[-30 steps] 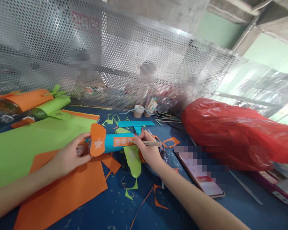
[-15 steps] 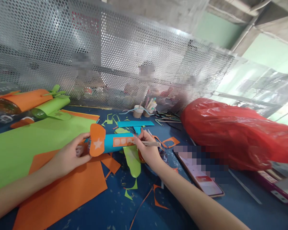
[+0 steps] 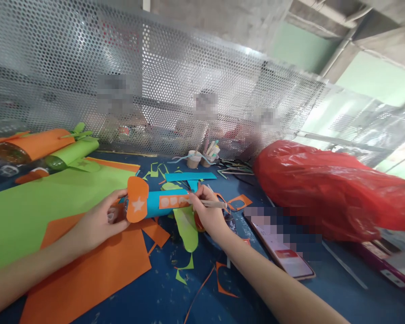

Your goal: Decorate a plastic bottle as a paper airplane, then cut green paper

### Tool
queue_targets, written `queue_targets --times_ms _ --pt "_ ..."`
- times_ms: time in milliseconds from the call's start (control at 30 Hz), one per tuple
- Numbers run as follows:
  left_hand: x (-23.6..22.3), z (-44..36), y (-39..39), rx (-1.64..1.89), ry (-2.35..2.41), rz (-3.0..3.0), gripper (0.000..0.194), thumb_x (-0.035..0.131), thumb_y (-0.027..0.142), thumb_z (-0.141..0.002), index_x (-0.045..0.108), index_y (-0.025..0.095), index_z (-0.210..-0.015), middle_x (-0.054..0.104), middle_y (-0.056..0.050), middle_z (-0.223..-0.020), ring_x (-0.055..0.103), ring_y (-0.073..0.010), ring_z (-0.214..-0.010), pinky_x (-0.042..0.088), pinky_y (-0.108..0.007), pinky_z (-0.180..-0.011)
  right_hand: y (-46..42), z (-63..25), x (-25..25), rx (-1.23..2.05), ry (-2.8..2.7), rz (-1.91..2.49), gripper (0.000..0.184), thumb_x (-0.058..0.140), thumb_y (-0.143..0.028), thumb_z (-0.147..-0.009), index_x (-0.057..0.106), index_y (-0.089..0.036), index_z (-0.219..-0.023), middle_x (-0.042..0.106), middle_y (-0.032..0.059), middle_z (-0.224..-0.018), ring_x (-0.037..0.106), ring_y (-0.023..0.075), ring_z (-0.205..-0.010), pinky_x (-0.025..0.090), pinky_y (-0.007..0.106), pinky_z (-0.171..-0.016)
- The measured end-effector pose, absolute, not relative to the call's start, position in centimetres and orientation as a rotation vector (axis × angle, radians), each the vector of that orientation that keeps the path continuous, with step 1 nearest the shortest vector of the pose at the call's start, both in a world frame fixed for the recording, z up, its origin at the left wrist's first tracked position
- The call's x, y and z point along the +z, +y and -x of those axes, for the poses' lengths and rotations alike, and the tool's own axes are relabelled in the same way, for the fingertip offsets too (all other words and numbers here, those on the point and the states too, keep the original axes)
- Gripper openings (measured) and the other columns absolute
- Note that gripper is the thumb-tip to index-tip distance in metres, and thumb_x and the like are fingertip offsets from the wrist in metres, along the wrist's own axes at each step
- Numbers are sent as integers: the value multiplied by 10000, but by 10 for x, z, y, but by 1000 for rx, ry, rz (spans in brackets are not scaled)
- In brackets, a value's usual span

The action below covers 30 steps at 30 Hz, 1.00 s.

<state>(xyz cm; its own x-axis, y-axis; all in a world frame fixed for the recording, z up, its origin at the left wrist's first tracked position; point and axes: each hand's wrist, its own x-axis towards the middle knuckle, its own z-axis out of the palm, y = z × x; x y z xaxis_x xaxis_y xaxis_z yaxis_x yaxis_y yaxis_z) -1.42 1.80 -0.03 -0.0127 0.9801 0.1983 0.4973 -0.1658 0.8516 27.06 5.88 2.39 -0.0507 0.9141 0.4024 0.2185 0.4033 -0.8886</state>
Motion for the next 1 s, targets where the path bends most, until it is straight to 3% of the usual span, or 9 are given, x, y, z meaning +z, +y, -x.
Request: queue_targets --times_ms 133,267,367,533,667,833,1000 --pt "-5 17 21 936 1478 -1705 773 624 520 -745 406 186 -1407 692 -12 -784 717 -293 -826 565 -369 -690 57 -270 25 870 -1507 973 311 538 -463 -923 424 -257 -720 478 -71 -503 435 139 -486 337 281 -528" --pt "-7 17 22 969 1497 -1712 767 621 529 -735 420 191 -1394 721 -45 -859 732 -310 -864 575 -410 -749 56 -270 27 934 -1473 1007 306 594 -487 -892 443 -256 -761 442 -102 -452 367 117 -409 277 266 -465" --pt "-5 14 21 975 1469 -1699 738 609 497 -760 404 192 -1400 742 -54 -900 739 -296 -873 581 -412 -787 54 -269 32 947 -1515 1000 281 652 -450 -853 480 -243 -772 530 -69 -530 438 124 -475 328 265 -501" --pt "-2 12 20 1022 1501 -1687 715 622 482 -733 472 182 -1364 766 -82 -964 742 -317 -889 592 -429 -784 52 -271 38 868 -1538 987 341 563 -477 -904 451 -250 -677 503 -47 -519 493 151 -551 408 297 -593" --pt "-1 11 21 1067 1515 -1688 706 618 484 -721 512 182 -1350 764 -92 -1079 734 -333 -992 597 -412 -816 53 -271 35 902 -1493 982 244 643 -415 -820 471 -252 -764 490 -70 -551 449 141 -510 356 282 -533" --pt "2 8 21 1043 1491 -1664 724 612 493 -717 492 174 -1355 710 -137 -1246 717 -330 -1067 589 -436 -887 54 -271 32 875 -1524 984 234 641 -331 -786 432 -248 -720 462 -78 -551 420 128 -511 333 273 -535" --pt "1 8 22 1031 1498 -1652 722 604 500 -713 489 178 -1348 728 -136 -1205 706 -346 -1092 586 -441 -888 52 -272 34 825 -1554 1049 245 605 -329 -810 406 -255 -688 447 -82 -502 390 127 -481 303 270 -507"
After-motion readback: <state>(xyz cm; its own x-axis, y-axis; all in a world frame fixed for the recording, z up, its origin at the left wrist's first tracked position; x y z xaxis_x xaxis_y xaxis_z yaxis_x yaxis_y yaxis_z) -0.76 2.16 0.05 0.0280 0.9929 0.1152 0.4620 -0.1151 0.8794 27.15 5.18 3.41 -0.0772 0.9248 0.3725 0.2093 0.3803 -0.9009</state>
